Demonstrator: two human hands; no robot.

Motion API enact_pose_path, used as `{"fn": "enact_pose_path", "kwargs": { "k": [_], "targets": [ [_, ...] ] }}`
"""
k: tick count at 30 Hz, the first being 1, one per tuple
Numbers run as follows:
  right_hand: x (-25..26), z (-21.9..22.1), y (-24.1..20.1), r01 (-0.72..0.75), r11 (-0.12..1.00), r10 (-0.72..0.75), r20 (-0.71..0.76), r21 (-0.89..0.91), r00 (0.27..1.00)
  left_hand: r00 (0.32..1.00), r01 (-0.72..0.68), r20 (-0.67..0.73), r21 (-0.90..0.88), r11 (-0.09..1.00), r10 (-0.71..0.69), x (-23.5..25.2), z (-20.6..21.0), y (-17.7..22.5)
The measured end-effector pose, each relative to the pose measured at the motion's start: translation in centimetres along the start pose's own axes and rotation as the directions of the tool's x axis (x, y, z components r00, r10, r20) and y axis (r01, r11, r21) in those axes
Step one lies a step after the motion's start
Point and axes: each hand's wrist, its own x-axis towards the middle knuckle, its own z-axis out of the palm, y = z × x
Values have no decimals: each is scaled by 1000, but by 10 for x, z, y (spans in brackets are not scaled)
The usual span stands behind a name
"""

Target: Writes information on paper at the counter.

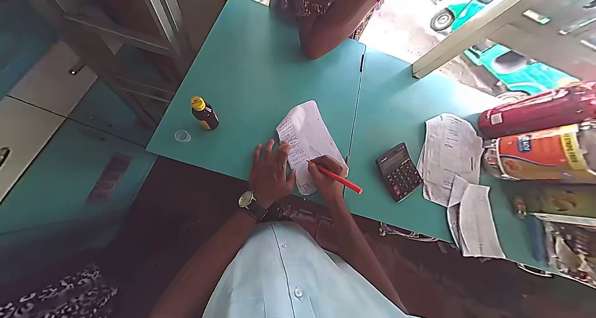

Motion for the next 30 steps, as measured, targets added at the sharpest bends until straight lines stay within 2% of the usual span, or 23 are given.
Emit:
{"fn": "enact_pose_path", "kwargs": {
  "k": [5, 11, 14, 17, 19, 22, 24, 27, 30],
  "targets": [
    [-1, 2, -2, -13, 997, 11, -36, -75, 999, 1000, 1, 9, -2, 1000, -1, 0, 0, 1],
    [-1, 1, -2, -29, 998, 28, -23, -58, 999, 1000, 5, 5, -4, 1000, -5, -1, 0, 2],
    [-2, -3, 4, 38, 987, -31, -45, 157, 999, 1000, 3, 12, -4, 1000, -3, 0, -1, 0],
    [-6, -9, 4, 20, 929, 11, -80, 371, 997, 1000, -1, 17, -8, 1000, 2, 0, -1, 0],
    [-11, -7, -7, 3, 935, 17, -53, 355, 998, 1000, -2, 7, -19, 1000, 2, 1, -3, 0],
    [-24, 2, -27, -41, 936, 16, 73, 351, 997, 1000, 11, 21, -45, 999, -10, 1, -5, 0],
    [-23, 1, -32, -45, 935, 20, 73, 353, 997, 1000, 20, 23, -52, 998, -19, 2, -4, 1],
    [-4, -11, -24, -34, 956, 27, 28, 292, 999, 999, 25, 33, -33, 999, -24, 1, -5, 1],
    [9, -15, 1, -29, 990, 25, 30, 137, 999, 1000, 6, 17, -29, 1000, -6, 2, -4, 1]
  ]
}}
